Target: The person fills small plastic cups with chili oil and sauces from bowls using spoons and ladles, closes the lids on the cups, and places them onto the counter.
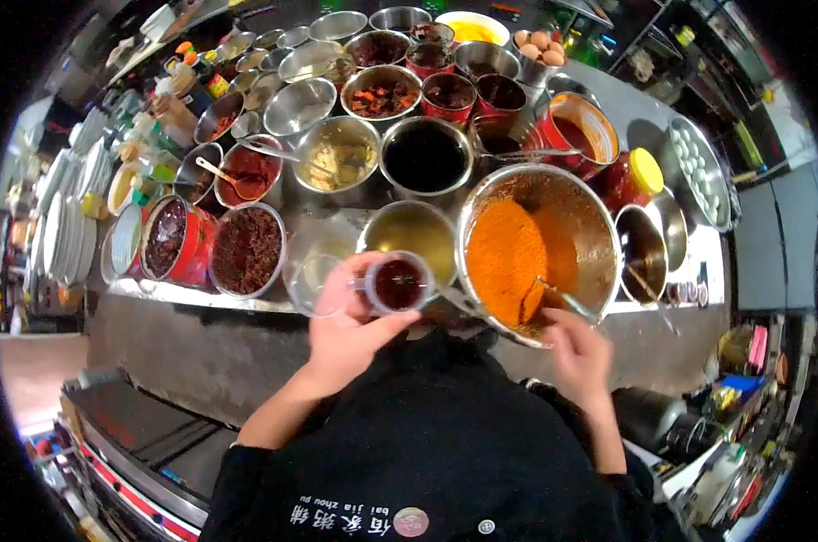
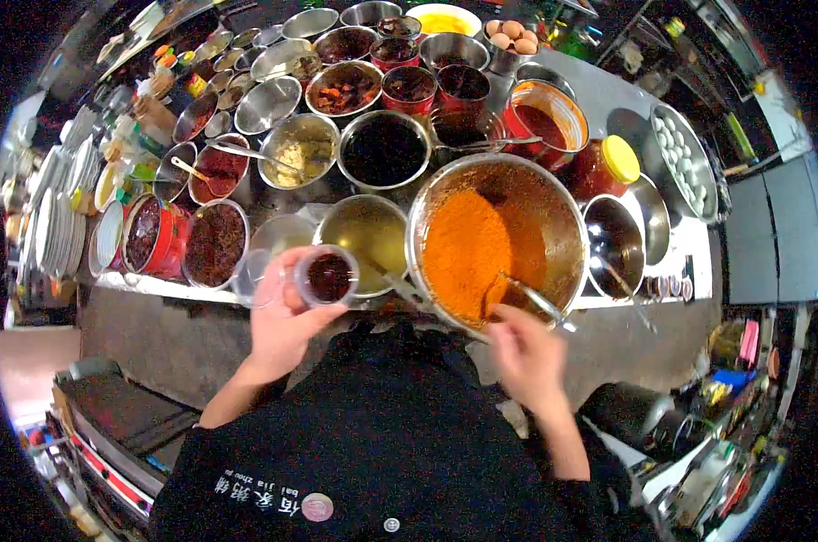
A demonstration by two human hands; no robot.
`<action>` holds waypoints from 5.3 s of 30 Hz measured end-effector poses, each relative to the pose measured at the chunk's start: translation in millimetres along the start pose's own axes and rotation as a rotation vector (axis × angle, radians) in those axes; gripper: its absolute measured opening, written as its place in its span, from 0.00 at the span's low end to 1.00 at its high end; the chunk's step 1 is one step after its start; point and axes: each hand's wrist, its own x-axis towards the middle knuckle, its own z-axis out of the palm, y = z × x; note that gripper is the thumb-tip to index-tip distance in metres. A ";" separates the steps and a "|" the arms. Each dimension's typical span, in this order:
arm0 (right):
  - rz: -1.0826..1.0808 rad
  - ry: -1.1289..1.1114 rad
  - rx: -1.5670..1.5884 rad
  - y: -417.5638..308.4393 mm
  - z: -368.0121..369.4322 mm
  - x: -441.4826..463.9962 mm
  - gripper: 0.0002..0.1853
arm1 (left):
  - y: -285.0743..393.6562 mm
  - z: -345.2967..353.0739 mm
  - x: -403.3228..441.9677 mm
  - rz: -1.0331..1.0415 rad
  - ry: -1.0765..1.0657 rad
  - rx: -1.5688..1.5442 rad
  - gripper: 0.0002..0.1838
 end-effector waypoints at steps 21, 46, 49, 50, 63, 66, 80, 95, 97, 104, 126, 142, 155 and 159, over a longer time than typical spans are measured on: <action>0.002 0.072 0.162 -78.7 120.2 40.0 0.03 | 5.1 -115.7 -31.6 -0.024 0.094 0.087 0.33; -0.037 0.189 0.274 -122.1 54.0 -5.9 0.06 | -62.5 -84.4 12.3 -0.050 -0.045 0.074 0.30; -0.155 0.121 0.204 -134.1 49.7 -9.8 0.05 | -65.8 -77.5 17.5 -0.103 -0.016 0.015 0.30; -0.232 0.071 0.126 -137.8 47.8 -10.5 0.04 | -63.4 -75.3 18.3 -0.104 -0.011 0.015 0.30; -0.591 -0.016 -0.119 -137.7 40.5 0.1 0.12 | -48.2 -73.4 31.7 0.002 0.038 -0.140 0.30; -0.135 0.305 0.402 -123.9 65.9 27.9 0.06 | -50.8 -79.5 34.3 0.064 0.021 -0.029 0.31; 0.030 0.189 0.155 -61.0 115.5 140.9 0.07 | -41.4 -87.4 30.1 0.015 0.083 -0.008 0.30; 0.086 0.220 0.468 -91.7 91.5 129.8 0.09 | -55.5 -87.2 54.9 0.056 0.078 0.039 0.29; 0.046 0.198 0.465 -108.8 81.2 117.5 0.09 | -55.1 -85.6 64.1 0.017 0.095 0.069 0.29; -0.659 0.035 -0.080 -141.0 58.9 67.3 0.10 | -64.0 -81.3 88.2 0.053 0.109 -0.004 0.29; -0.419 0.188 -0.036 -47.7 96.8 135.0 0.07 | -62.0 -68.5 77.3 0.078 0.115 0.036 0.30; -0.223 0.200 0.269 -78.3 58.1 109.1 0.05 | -74.1 -54.2 96.2 0.021 0.152 0.055 0.29; -0.283 0.250 0.239 -89.3 27.0 83.9 0.07 | -70.9 -26.0 111.1 0.064 0.151 -0.065 0.28; -0.083 0.392 0.438 -51.2 21.3 129.1 0.09 | -62.1 -25.3 106.1 0.118 0.106 0.013 0.29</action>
